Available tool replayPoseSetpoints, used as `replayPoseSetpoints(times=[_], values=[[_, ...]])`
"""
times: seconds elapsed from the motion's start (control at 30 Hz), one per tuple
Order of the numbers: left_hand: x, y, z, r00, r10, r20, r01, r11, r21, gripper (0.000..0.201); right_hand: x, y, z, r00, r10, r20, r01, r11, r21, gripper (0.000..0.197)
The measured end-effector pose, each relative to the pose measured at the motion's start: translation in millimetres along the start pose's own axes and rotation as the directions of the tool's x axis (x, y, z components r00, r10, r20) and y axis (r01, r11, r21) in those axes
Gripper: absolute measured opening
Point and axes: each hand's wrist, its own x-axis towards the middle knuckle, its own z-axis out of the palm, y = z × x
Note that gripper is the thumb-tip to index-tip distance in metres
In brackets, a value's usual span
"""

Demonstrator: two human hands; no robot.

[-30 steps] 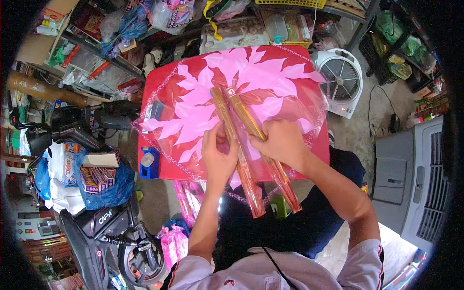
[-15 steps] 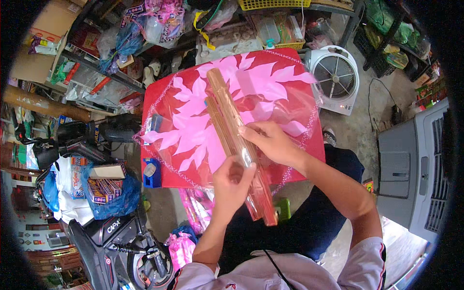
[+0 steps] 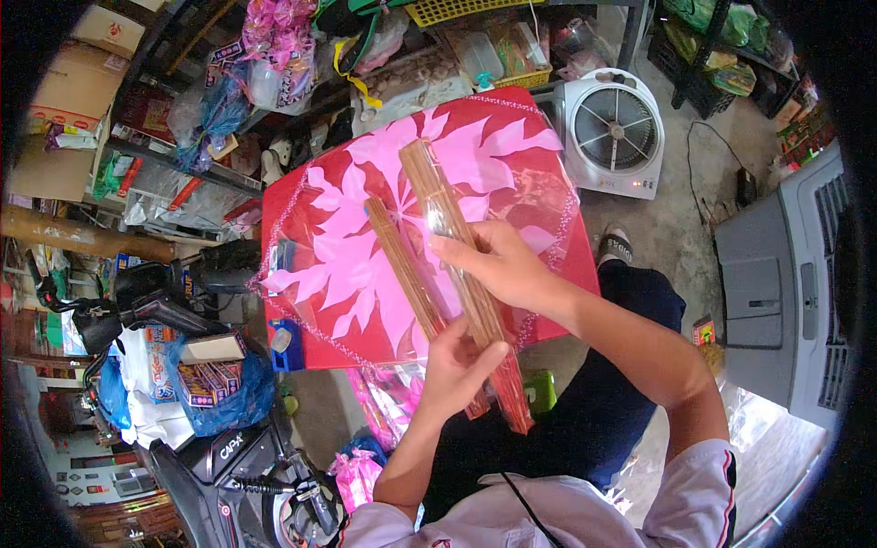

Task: The person organizes and packages pink plastic decorative items at a red table, using a tape dispenser to seal the packages.

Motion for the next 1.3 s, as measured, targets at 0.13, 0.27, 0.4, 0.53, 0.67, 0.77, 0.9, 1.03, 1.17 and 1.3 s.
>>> replayPoseSetpoints(times=[0.13, 0.27, 0.4, 0.53, 0.67, 0.77, 0.9, 1.03, 1.17, 1.3], values=[[7.3, 4.0, 4.4, 0.998, -0.063, -0.023, 0.064, 0.997, 0.049, 0.03, 0.3, 3.5, -1.8, 0.996, -0.042, -0.085, 0.043, 0.999, 0.01, 0.052], [2.8, 1.6, -10.2, 0.996, -0.089, 0.017, 0.087, 0.991, 0.103, 0.026, 1.5, -0.2, -7.1, 1.0, 0.004, -0.022, -0.005, 0.999, -0.049, 0.054], [-1.6, 3.2, -5.9, 1.0, 0.004, 0.025, -0.006, 0.997, 0.083, 0.024, -3.3, -3.4, -5.6, 0.999, 0.01, -0.042, -0.009, 1.0, 0.03, 0.052], [-13.8, -8.2, -1.0, 0.988, -0.132, 0.08, 0.126, 0.989, 0.08, 0.024, 0.8, 4.3, -4.3, 0.961, -0.144, -0.235, 0.15, 0.989, 0.01, 0.052], [-20.8, -8.8, -1.7, 0.948, -0.285, 0.14, 0.279, 0.958, 0.06, 0.026, 3.0, -8.3, -17.1, 0.969, -0.03, -0.245, 0.03, 1.0, -0.005, 0.054], [-23.1, -11.9, -0.4, 0.95, -0.275, 0.146, 0.277, 0.961, 0.008, 0.028, 2.8, -9.3, -18.4, 0.975, -0.022, -0.221, 0.014, 0.999, -0.037, 0.055], [-27.9, -4.3, 6.6, 0.946, -0.286, 0.156, 0.285, 0.958, 0.026, 0.027, 6.7, -5.3, -17.1, 0.958, -0.094, -0.271, 0.1, 0.995, 0.008, 0.056], [-31.0, 6.4, 9.5, 0.936, -0.305, 0.177, 0.33, 0.934, -0.137, 0.025, 8.9, -8.8, -19.3, 0.952, -0.044, -0.301, 0.094, 0.983, 0.155, 0.058], [-31.2, 1.8, -3.4, 0.938, -0.282, 0.204, 0.284, 0.959, 0.02, 0.027, 11.2, -3.1, -26.7, 0.967, -0.025, -0.255, 0.067, 0.985, 0.159, 0.059], [-31.9, 0.8, 3.9, 0.942, -0.293, 0.162, 0.298, 0.954, -0.011, 0.026, 9.8, -7.7, -30.2, 0.98, 0.065, -0.19, -0.033, 0.985, 0.167, 0.06]])
